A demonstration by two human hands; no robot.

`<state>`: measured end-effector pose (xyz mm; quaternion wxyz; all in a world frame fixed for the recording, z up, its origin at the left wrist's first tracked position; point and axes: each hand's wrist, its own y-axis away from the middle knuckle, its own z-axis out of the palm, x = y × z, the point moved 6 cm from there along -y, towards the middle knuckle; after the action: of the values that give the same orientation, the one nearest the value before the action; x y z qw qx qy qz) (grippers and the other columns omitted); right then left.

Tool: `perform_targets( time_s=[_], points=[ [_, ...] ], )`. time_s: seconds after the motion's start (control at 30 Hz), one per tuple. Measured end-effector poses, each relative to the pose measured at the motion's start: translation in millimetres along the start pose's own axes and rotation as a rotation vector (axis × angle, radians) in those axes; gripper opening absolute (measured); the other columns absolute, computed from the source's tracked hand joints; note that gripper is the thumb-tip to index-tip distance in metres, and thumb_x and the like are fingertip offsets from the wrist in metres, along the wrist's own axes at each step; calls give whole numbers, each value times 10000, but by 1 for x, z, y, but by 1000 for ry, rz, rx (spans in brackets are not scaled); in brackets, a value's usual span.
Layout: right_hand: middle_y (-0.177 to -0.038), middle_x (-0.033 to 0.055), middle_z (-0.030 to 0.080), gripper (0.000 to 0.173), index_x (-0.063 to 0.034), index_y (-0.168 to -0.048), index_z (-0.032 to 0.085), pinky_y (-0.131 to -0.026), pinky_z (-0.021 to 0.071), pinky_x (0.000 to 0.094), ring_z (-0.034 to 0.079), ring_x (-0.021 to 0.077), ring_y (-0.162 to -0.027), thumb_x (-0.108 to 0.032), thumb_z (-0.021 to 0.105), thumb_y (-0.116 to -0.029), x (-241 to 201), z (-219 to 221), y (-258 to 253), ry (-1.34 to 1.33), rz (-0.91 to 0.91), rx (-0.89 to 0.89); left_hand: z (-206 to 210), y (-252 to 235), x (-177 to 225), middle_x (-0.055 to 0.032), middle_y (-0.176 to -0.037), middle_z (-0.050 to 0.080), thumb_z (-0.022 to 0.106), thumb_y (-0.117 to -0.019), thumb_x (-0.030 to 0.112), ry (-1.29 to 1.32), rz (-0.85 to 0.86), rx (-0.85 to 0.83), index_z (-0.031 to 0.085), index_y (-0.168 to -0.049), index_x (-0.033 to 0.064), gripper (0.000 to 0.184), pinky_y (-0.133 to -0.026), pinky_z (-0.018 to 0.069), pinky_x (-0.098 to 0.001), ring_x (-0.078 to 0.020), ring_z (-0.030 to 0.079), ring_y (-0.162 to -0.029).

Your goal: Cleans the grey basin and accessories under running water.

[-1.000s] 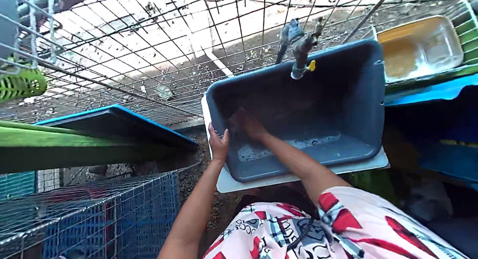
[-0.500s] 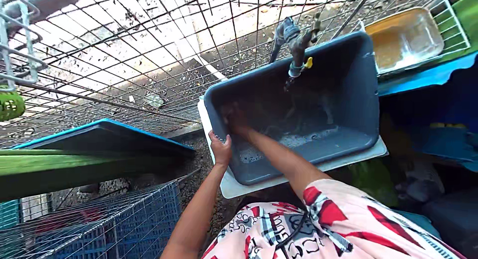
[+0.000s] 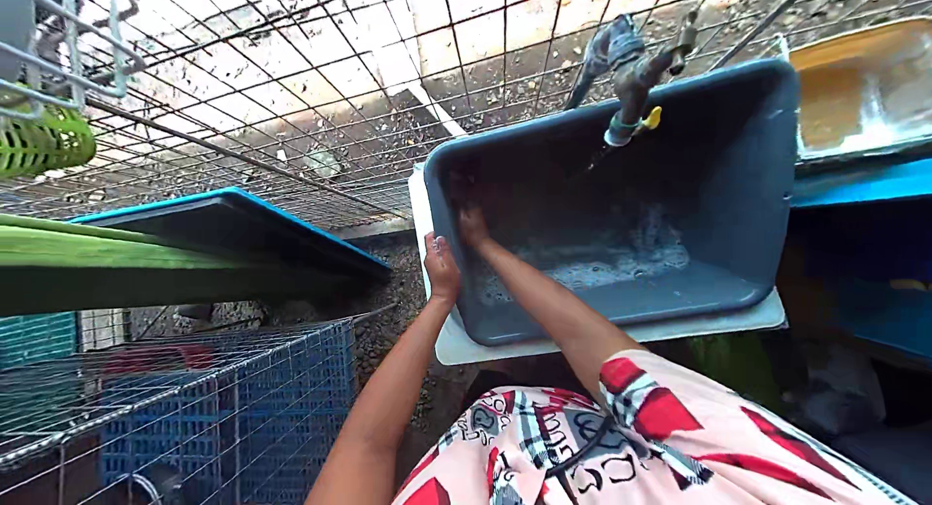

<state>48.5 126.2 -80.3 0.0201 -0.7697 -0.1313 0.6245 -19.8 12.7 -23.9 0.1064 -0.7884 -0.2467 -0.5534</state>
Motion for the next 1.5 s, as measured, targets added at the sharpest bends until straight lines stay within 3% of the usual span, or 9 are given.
perform_targets(
  time_s=[0.1,0.2,0.4,0.6,0.83,1.03,1.17,1.37,1.5],
  points=[
    [-1617,241,375,487,91,-1522,404,-1267,264,433,351,310,-1522,-126,363,-1089,-30,-14,86,-106,188,-150,-4,1,4,-305,-1216,612,256,-1125,175,13,-17,39,509,-1307,-165,461,-1044,463,-386,-261,614,-1149],
    [-1524,387,406,545,128,-1354,593,-1234,275,555,369,485,-1469,-296,426,-1056,-58,-24,149,-88,-52,-167,-7,-1,1,-224,-1151,610,239,-1135,222,166,-110,9,520,-1287,-135,479,-993,464,-339,-161,586,-1064],
    [-1394,252,621,335,-16,-1179,764,-1174,342,596,467,485,-1401,-122,513,-984,-98,-3,-15,153,-565,-17,-5,2,-14,-233,-1307,593,194,-1135,342,274,-127,-93,496,-1382,-91,583,-1071,457,-391,-186,579,-1200],
    [-1416,151,639,430,-23,-1057,784,-1150,230,759,467,450,-1425,-259,426,-1024,-86,-8,79,303,-654,-256,-4,4,-20,-211,-1150,597,349,-1043,-1,412,-192,-76,455,-1328,-167,346,-941,489,-280,-114,580,-1017],
    [-1439,131,622,349,-177,-1341,693,-1158,316,638,532,409,-1367,-256,513,-1052,-98,-31,-60,716,-936,-221,-4,1,2,-295,-1204,649,621,-973,76,101,-19,-72,522,-1312,-183,438,-1015,498,-319,-217,648,-1120],
    [-1143,152,730,275,-59,-1173,724,-1051,476,480,667,304,-1139,-246,593,-1019,-66,-210,-85,841,-516,180,-3,2,-1,-256,-1127,672,674,-900,40,69,26,-47,556,-1253,-184,435,-949,514,-253,-137,660,-1026],
    [-1394,345,552,588,47,-1380,554,-1149,275,712,449,573,-1357,-344,659,-953,-35,-333,-92,1109,-410,303,-2,2,3,-291,-1140,664,674,-885,9,35,12,-41,544,-1265,-197,452,-960,511,-287,-183,664,-1034],
    [-1437,215,593,625,-34,-1425,579,-1173,301,633,512,439,-1363,-415,693,-944,-60,-177,-78,891,-734,-139,0,3,14,-298,-1227,651,737,-785,-26,-164,-103,-16,512,-1343,-164,618,-1041,496,-411,-287,647,-1166],
    [-1425,158,616,399,-97,-1409,617,-1175,353,526,533,357,-1360,-170,614,-1017,-59,-208,-100,740,-645,-377,0,7,16,-305,-1248,634,706,-791,-46,-199,-120,31,509,-1345,-162,599,-1051,475,-412,-295,629,-1182]
  ],
)
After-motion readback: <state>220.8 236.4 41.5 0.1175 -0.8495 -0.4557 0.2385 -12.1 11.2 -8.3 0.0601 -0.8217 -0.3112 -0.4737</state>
